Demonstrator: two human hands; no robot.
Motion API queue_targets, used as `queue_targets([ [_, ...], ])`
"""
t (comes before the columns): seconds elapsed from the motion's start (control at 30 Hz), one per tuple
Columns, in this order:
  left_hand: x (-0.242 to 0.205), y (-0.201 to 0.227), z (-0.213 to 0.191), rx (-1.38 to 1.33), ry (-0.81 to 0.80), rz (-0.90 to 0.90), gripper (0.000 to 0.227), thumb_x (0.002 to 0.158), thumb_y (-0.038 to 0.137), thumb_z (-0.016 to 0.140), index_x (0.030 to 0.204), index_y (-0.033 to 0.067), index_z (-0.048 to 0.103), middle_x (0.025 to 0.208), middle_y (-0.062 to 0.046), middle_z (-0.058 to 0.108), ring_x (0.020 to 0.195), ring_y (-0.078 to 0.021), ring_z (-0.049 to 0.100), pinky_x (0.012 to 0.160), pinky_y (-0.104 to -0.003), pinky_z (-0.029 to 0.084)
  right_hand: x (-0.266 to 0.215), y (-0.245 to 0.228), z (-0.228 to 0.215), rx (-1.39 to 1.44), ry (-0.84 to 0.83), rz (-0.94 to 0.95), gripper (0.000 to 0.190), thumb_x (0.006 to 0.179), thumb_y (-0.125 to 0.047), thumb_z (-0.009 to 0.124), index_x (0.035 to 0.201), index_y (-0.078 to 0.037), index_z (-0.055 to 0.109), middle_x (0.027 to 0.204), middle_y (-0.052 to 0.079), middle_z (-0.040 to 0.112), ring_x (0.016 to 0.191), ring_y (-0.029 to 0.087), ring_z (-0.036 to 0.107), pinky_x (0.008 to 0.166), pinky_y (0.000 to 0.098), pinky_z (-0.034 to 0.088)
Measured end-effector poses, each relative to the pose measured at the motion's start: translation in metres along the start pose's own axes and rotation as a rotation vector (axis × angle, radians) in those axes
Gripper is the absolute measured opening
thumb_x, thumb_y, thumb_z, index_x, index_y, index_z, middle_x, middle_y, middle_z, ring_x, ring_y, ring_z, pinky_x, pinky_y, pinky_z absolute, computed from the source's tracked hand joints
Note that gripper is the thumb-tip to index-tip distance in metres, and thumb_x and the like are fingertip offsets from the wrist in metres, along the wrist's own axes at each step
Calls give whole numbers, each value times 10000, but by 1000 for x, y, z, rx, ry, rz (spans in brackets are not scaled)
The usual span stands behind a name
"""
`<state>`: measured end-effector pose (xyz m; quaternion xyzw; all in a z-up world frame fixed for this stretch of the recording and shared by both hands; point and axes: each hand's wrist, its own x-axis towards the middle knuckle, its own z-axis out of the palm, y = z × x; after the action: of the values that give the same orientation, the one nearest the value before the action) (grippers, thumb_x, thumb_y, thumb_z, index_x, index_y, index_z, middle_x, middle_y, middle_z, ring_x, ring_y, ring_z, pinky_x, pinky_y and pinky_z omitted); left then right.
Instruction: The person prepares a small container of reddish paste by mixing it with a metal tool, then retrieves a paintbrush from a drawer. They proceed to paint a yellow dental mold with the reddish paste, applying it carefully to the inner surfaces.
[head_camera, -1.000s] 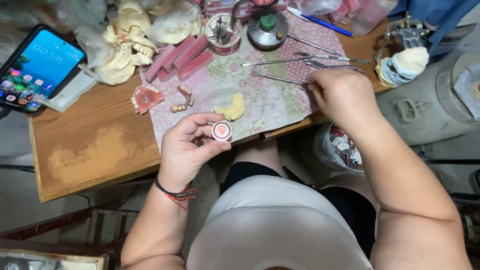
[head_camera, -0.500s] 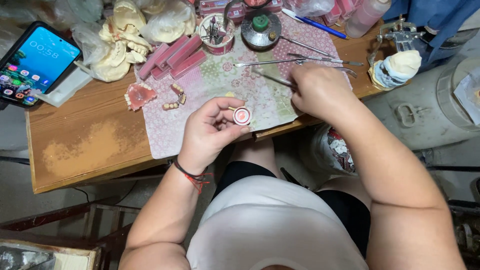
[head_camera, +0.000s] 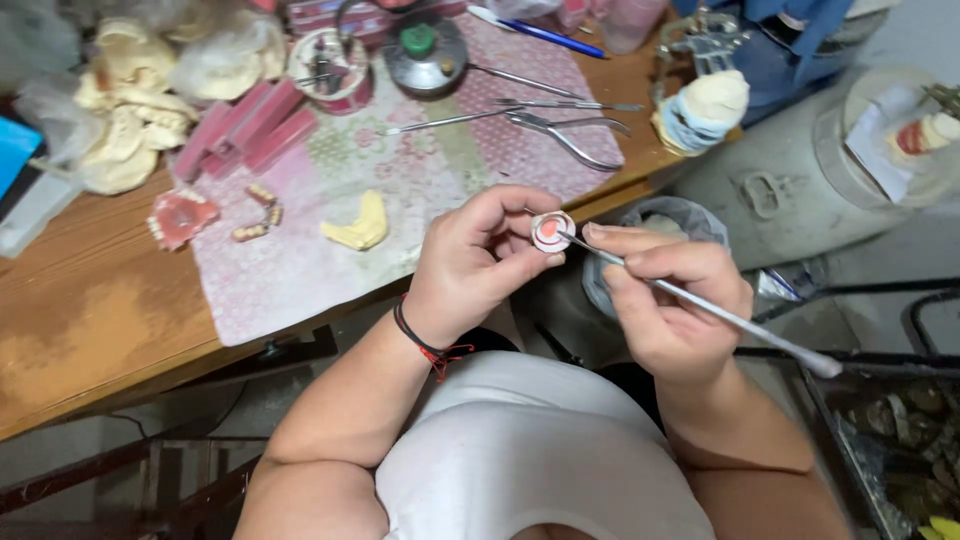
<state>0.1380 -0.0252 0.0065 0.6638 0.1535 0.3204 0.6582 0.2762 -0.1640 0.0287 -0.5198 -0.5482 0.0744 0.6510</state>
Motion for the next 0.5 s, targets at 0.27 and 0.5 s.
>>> queue_targets([
  [0.27, 21, -10, 58, 96, -14, 66, 360, 827, 107, 875, 1160, 114, 740, 881, -21, 804, 721, -34, 673, 671, -180, 562, -8, 12, -51, -252, 70, -300, 179, 799, 152, 794, 823, 67, 639, 940, 328, 752, 876, 469, 783, 770, 514, 648],
  [0.5, 34, -16, 94, 157, -155, 152, 329, 835, 163, 878, 1132, 108, 748, 820, -56, 753, 720, -144, 684, 657, -267, 579, -21, 13, -95, 14, 71, 72, 139, 964, 93, 662, 944, 32, 539, 1048, 268, 743, 1079, 346, 751, 917, 422, 613],
])
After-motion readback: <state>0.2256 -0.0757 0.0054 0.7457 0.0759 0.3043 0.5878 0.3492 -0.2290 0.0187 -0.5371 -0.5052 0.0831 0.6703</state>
